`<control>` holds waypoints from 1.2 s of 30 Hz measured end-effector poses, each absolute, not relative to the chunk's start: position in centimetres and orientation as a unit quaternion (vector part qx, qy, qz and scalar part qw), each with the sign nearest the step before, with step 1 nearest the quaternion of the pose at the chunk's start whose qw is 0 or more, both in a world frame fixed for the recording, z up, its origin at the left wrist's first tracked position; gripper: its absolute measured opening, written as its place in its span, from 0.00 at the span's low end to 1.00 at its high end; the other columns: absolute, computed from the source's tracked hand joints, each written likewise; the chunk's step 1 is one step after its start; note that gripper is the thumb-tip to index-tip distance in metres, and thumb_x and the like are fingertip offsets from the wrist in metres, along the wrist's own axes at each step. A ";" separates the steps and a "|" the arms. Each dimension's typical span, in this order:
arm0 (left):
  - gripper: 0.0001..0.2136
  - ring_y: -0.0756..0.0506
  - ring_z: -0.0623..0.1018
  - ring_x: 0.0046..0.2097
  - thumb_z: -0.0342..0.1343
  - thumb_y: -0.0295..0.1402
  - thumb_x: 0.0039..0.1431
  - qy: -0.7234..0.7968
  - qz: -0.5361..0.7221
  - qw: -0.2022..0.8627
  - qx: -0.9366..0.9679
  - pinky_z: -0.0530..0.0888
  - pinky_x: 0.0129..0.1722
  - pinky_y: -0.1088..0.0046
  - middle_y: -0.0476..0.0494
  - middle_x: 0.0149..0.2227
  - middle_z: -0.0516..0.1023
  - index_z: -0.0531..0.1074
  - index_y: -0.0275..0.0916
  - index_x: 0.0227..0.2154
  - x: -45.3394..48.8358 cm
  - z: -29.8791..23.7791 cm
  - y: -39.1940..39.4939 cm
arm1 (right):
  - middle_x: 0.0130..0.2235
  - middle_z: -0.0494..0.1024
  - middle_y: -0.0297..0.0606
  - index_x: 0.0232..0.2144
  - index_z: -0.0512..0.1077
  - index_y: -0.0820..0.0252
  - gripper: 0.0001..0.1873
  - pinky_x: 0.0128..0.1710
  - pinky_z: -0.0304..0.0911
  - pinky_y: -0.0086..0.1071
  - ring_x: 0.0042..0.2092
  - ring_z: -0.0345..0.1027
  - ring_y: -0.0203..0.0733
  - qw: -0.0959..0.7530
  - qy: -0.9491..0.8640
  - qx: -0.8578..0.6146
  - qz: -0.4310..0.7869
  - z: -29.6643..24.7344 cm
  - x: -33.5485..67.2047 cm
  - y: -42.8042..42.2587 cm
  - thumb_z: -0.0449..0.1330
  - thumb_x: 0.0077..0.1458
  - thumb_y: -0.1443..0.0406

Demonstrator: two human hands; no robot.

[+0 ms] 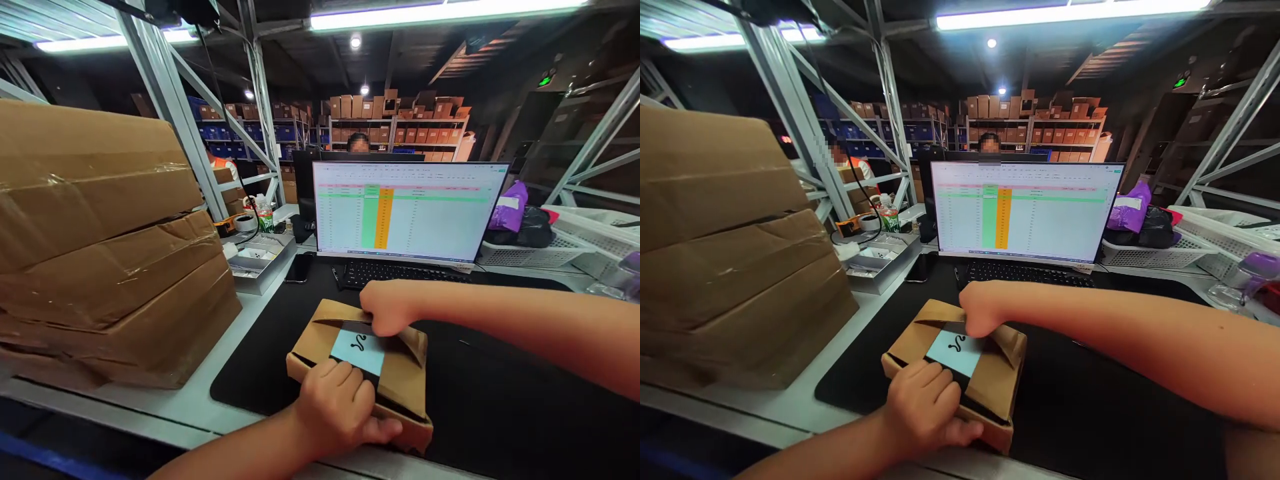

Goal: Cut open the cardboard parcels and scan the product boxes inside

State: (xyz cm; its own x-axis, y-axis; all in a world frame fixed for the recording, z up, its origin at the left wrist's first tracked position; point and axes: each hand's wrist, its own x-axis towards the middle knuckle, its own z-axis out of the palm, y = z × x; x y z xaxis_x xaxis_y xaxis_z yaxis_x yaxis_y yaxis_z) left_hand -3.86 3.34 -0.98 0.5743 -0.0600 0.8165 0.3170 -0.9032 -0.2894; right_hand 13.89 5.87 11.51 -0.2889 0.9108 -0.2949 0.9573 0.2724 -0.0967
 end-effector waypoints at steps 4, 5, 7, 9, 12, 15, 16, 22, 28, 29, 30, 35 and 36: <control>0.31 0.48 0.58 0.20 0.39 0.49 0.72 -0.072 -0.491 0.207 -0.843 0.49 0.24 0.61 0.49 0.14 0.56 0.58 0.41 0.13 -3.8 -1.2 3.4 | 0.24 0.77 0.35 0.25 0.74 0.64 0.05 0.31 0.70 0.34 0.31 0.76 0.46 0.134 0.724 0.568 -0.368 12.4 17.3 8.3 0.61 0.40 0.70; 0.31 0.48 0.58 0.20 0.39 0.48 0.72 -0.074 -0.493 0.205 -0.842 0.50 0.24 0.61 0.49 0.14 0.57 0.58 0.41 0.13 -3.8 -1.3 3.4 | 0.23 0.77 0.34 0.26 0.74 0.64 0.05 0.31 0.71 0.34 0.31 0.76 0.45 0.140 0.709 0.565 -0.398 12.3 17.9 9.0 0.62 0.40 0.70; 0.31 0.48 0.58 0.20 0.39 0.48 0.72 -0.065 -0.500 0.203 -0.839 0.49 0.24 0.61 0.49 0.14 0.57 0.58 0.41 0.13 -4.0 -1.5 3.5 | 0.26 0.79 0.34 0.28 0.75 0.65 0.08 0.35 0.74 0.35 0.33 0.77 0.45 0.156 0.688 0.549 -0.449 11.8 18.8 10.1 0.64 0.41 0.68; 0.31 0.47 0.57 0.20 0.39 0.48 0.72 -0.051 -0.510 0.206 -0.834 0.47 0.24 0.60 0.49 0.14 0.56 0.57 0.42 0.12 -4.4 -1.8 3.4 | 0.30 0.81 0.35 0.33 0.77 0.65 0.15 0.40 0.75 0.37 0.37 0.78 0.45 0.148 0.654 0.516 -0.533 11.6 19.3 10.6 0.68 0.40 0.64; 0.30 0.47 0.57 0.20 0.38 0.44 0.73 -0.050 -0.501 0.222 -0.835 0.48 0.24 0.60 0.48 0.14 0.57 0.57 0.41 0.12 -4.6 -2.1 3.5 | 0.37 0.83 0.38 0.38 0.77 0.64 0.22 0.45 0.74 0.38 0.43 0.78 0.47 0.092 0.668 0.482 -0.560 11.9 19.4 9.6 0.71 0.41 0.58; 0.31 0.47 0.61 0.20 0.34 0.47 0.73 -0.080 -0.475 0.222 -0.848 0.51 0.24 0.61 0.47 0.15 0.59 0.59 0.42 0.14 -4.0 -1.8 3.7 | 0.44 0.82 0.43 0.50 0.75 0.63 0.24 0.45 0.73 0.41 0.45 0.77 0.52 0.037 0.769 0.587 -0.250 11.9 18.3 6.7 0.68 0.50 0.64; 0.31 0.46 0.62 0.21 0.32 0.49 0.72 -0.090 -0.468 0.213 -0.853 0.52 0.24 0.61 0.47 0.16 0.60 0.60 0.42 0.14 -3.7 -1.6 3.8 | 0.47 0.81 0.47 0.56 0.72 0.63 0.27 0.46 0.73 0.43 0.47 0.76 0.54 0.011 0.783 0.611 -0.116 11.5 17.7 5.6 0.65 0.53 0.67; 0.34 0.46 0.67 0.23 0.27 0.58 0.67 -0.082 -0.367 0.185 -0.908 0.57 0.24 0.63 0.47 0.20 0.67 0.64 0.42 0.19 -4.7 1.4 5.1 | 0.47 0.79 0.43 0.43 0.76 0.60 0.11 0.72 0.41 0.50 0.70 0.51 0.50 -0.077 0.903 0.407 0.113 6.4 16.2 -0.3 0.54 0.66 0.66; 0.32 0.39 0.76 0.37 0.41 0.65 0.61 -0.045 -0.266 0.187 -0.944 0.71 0.46 0.58 0.42 0.30 0.76 0.71 0.39 0.27 -9.7 5.3 10.5 | 0.39 0.80 0.37 0.37 0.73 0.58 0.13 0.69 0.46 0.44 0.56 0.67 0.41 -0.208 0.893 0.399 0.021 8.3 19.7 -3.5 0.49 0.68 0.63; 0.33 0.38 0.77 0.41 0.43 0.66 0.59 -0.067 -0.261 0.169 -0.948 0.71 0.50 0.56 0.40 0.34 0.79 0.73 0.39 0.32 -10.5 5.3 11.6 | 0.40 0.80 0.35 0.37 0.73 0.58 0.12 0.67 0.47 0.44 0.53 0.68 0.40 -0.225 0.887 0.403 0.016 8.9 20.2 -4.0 0.50 0.67 0.64; 0.33 0.36 0.77 0.46 0.44 0.67 0.58 -0.090 -0.254 0.145 -0.952 0.70 0.52 0.56 0.38 0.40 0.80 0.74 0.39 0.38 -11.2 5.0 12.6 | 0.41 0.80 0.33 0.36 0.73 0.57 0.10 0.66 0.48 0.44 0.50 0.69 0.39 -0.238 0.878 0.416 0.017 9.3 20.5 -4.5 0.51 0.66 0.65; 0.35 0.31 0.67 0.64 0.48 0.68 0.54 -0.182 -0.270 -0.004 -0.945 0.67 0.60 0.50 0.34 0.63 0.69 0.71 0.42 0.48 -12.3 1.1 14.5 | 0.32 0.76 0.32 0.30 0.68 0.57 0.13 0.50 0.58 0.38 0.35 0.64 0.36 -0.227 0.855 0.465 -0.021 8.9 19.7 -6.0 0.56 0.66 0.59; 0.35 0.30 0.66 0.64 0.48 0.70 0.53 -0.204 -0.290 -0.038 -0.934 0.67 0.59 0.48 0.33 0.64 0.67 0.71 0.42 0.45 -12.0 0.2 14.3 | 0.29 0.74 0.32 0.30 0.68 0.57 0.13 0.45 0.59 0.36 0.33 0.63 0.36 -0.199 0.858 0.473 -0.022 8.3 19.2 -6.1 0.54 0.67 0.60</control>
